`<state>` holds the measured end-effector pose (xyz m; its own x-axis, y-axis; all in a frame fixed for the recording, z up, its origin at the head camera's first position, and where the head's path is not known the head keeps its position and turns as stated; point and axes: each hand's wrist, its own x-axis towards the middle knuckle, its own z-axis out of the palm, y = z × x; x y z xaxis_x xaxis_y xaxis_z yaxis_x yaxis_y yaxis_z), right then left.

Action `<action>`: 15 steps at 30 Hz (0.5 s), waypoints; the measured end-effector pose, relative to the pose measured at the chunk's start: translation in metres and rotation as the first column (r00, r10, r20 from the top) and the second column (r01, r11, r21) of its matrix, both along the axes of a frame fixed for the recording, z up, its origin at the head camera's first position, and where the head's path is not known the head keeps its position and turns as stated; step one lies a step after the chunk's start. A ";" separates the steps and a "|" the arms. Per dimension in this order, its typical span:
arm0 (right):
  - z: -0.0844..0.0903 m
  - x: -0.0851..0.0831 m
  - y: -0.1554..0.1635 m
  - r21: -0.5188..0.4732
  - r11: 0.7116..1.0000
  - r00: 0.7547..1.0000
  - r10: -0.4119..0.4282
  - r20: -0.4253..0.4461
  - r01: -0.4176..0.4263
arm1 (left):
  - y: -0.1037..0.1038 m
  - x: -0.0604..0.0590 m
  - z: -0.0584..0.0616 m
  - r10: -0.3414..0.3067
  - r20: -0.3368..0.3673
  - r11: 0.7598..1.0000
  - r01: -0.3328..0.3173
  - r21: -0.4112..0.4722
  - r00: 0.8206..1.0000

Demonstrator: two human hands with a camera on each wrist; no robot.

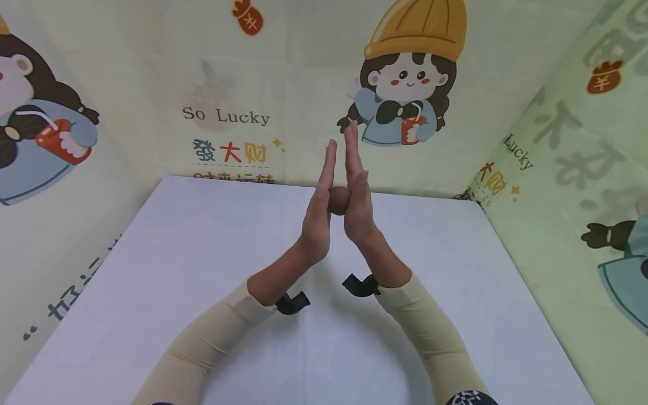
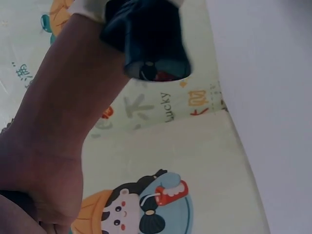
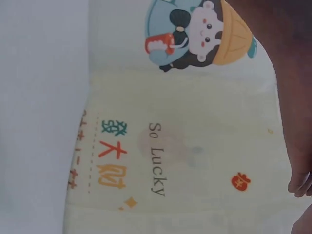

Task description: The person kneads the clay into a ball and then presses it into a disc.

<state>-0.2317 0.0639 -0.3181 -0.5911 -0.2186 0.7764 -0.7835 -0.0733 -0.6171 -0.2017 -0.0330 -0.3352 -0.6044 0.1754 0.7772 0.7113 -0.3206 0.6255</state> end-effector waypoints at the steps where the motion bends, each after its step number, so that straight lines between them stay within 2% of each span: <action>1: -0.002 0.001 -0.001 0.002 1.000 1.000 0.005 -0.010 -0.005 | -0.001 0.000 0.002 -0.005 0.008 1.000 0.004 0.014 1.000; 5: -0.009 0.006 -0.006 0.010 1.000 0.999 0.026 -0.044 -0.025 | -0.004 -0.003 0.008 0.001 0.041 0.998 -0.003 0.062 0.999; 10: -0.013 0.013 -0.013 0.033 0.999 0.996 0.027 -0.088 -0.024 | -0.009 -0.008 0.015 0.026 0.050 0.993 -0.031 0.111 0.998; 15: -0.014 0.019 -0.017 0.033 0.998 0.994 0.048 -0.101 -0.045 | -0.012 -0.015 0.018 0.031 0.057 0.991 -0.038 0.127 0.998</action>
